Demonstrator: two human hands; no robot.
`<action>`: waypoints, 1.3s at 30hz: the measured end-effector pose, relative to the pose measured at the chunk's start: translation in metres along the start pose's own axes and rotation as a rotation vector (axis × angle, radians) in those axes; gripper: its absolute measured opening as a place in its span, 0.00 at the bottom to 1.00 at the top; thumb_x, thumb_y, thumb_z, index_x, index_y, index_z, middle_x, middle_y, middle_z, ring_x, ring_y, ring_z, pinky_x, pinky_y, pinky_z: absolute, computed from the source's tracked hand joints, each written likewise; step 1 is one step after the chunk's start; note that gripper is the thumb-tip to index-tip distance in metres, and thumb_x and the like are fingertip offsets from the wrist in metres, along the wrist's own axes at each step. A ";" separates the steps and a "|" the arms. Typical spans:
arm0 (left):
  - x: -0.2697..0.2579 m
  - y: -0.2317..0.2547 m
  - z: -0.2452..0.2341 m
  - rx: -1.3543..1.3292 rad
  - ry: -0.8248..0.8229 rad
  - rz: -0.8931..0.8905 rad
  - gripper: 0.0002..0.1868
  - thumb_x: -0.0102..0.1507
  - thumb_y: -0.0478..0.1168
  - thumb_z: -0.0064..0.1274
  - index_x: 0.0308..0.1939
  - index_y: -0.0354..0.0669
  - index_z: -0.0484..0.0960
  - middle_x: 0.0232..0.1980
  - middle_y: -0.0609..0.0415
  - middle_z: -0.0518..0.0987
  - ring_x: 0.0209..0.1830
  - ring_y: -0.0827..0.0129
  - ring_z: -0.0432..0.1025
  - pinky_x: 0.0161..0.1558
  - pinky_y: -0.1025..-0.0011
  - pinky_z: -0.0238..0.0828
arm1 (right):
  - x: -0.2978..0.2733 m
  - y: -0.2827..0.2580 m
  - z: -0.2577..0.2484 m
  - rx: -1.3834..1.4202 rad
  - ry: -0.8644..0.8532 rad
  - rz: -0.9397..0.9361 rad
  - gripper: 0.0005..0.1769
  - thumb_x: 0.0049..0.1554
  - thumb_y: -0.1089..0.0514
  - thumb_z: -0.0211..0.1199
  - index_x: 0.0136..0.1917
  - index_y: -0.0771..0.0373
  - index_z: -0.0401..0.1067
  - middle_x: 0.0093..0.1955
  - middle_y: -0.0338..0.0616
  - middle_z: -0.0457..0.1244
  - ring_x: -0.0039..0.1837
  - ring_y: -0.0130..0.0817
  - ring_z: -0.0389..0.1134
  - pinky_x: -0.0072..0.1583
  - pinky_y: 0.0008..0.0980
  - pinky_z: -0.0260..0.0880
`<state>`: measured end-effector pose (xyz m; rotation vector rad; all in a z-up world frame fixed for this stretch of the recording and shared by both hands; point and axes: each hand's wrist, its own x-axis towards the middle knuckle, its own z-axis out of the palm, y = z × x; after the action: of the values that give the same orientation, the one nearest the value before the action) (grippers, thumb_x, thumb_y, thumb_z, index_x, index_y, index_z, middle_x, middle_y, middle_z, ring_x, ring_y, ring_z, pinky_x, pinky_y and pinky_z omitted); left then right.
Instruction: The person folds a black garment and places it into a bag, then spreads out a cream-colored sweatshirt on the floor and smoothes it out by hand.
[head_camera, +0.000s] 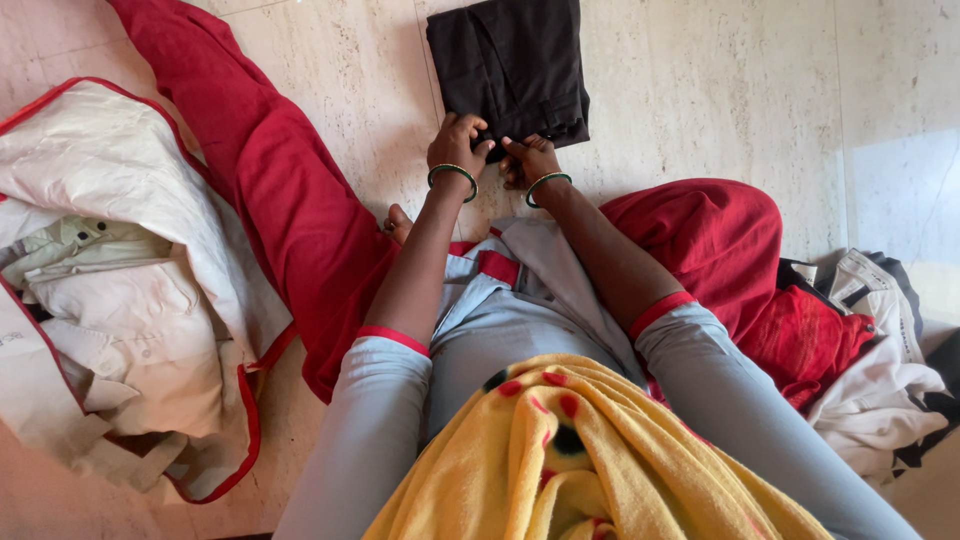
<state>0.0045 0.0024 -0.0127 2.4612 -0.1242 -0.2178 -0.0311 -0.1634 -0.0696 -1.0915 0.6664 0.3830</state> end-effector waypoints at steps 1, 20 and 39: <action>-0.001 0.001 0.000 -0.011 0.012 0.000 0.15 0.55 0.43 0.69 0.44 0.52 0.84 0.45 0.61 0.79 0.42 0.66 0.78 0.42 0.66 0.76 | -0.001 0.001 0.000 -0.008 -0.001 0.003 0.14 0.60 0.55 0.67 0.39 0.58 0.64 0.30 0.47 0.68 0.26 0.34 0.65 0.31 0.41 0.71; 0.003 -0.006 0.007 -0.232 0.232 -0.048 0.08 0.55 0.43 0.70 0.36 0.52 0.88 0.37 0.60 0.82 0.35 0.66 0.78 0.36 0.66 0.73 | -0.003 0.000 -0.004 -0.007 -0.034 0.018 0.13 0.60 0.55 0.67 0.43 0.58 0.63 0.32 0.49 0.68 0.29 0.37 0.70 0.35 0.47 0.78; -0.009 0.001 0.013 -0.023 0.297 0.061 0.10 0.55 0.47 0.71 0.36 0.53 0.88 0.63 0.55 0.70 0.57 0.57 0.69 0.49 0.58 0.74 | -0.043 -0.027 -0.002 -0.698 0.046 -0.314 0.11 0.58 0.54 0.70 0.43 0.63 0.76 0.31 0.47 0.70 0.33 0.38 0.75 0.35 0.38 0.75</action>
<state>-0.0073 -0.0045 -0.0212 2.4317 -0.0670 0.1725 -0.0482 -0.1755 -0.0229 -1.8455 0.3891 0.3238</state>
